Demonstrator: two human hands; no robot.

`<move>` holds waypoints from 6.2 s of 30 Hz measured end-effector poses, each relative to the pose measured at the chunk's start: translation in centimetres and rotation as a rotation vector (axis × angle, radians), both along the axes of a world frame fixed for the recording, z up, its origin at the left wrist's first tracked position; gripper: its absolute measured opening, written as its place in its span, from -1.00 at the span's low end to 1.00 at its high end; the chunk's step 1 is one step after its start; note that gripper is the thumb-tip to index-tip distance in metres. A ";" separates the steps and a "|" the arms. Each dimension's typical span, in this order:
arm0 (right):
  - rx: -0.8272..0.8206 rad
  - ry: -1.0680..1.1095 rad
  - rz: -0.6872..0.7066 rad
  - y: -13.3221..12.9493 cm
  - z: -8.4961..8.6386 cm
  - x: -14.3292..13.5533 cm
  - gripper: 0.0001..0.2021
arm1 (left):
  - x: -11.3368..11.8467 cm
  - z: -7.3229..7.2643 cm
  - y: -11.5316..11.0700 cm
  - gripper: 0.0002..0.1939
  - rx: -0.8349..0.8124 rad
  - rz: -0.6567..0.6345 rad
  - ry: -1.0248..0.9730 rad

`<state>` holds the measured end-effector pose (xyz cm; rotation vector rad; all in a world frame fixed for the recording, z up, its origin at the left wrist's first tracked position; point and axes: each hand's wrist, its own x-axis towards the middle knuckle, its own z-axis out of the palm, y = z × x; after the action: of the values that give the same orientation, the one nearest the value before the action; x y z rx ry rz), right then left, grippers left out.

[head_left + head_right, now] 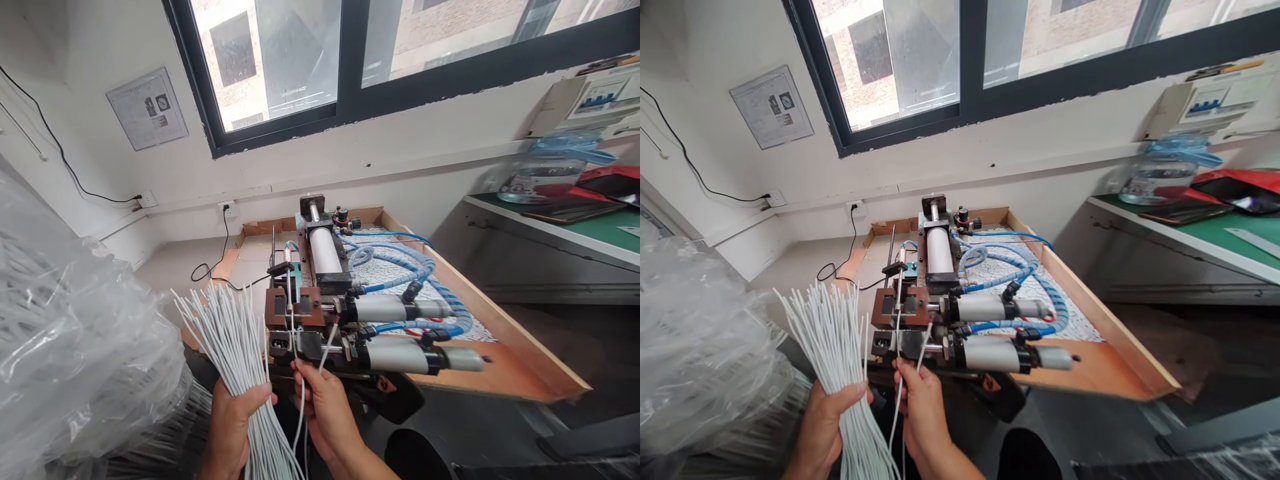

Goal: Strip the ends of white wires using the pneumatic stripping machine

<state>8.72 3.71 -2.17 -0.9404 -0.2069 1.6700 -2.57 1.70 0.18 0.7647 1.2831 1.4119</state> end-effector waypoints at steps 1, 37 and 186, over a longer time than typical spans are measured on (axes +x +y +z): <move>-0.002 0.003 0.000 0.0 0.0 0.0 -0.79 | 0.0 0.1 0.0 -0.85 0.008 -0.009 0.005; 0.220 -0.038 0.321 -1.1 0.7 0.1 -0.74 | 1.2 0.7 -0.8 -0.84 0.044 -0.116 0.130; 0.204 -0.167 0.164 -1.8 -0.3 1.5 -0.74 | 0.9 0.4 -1.1 -0.87 -0.038 -0.038 0.062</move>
<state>10.18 1.89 -2.44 -0.9272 -0.5699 1.6828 -1.63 0.60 0.55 0.8090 1.3326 1.3390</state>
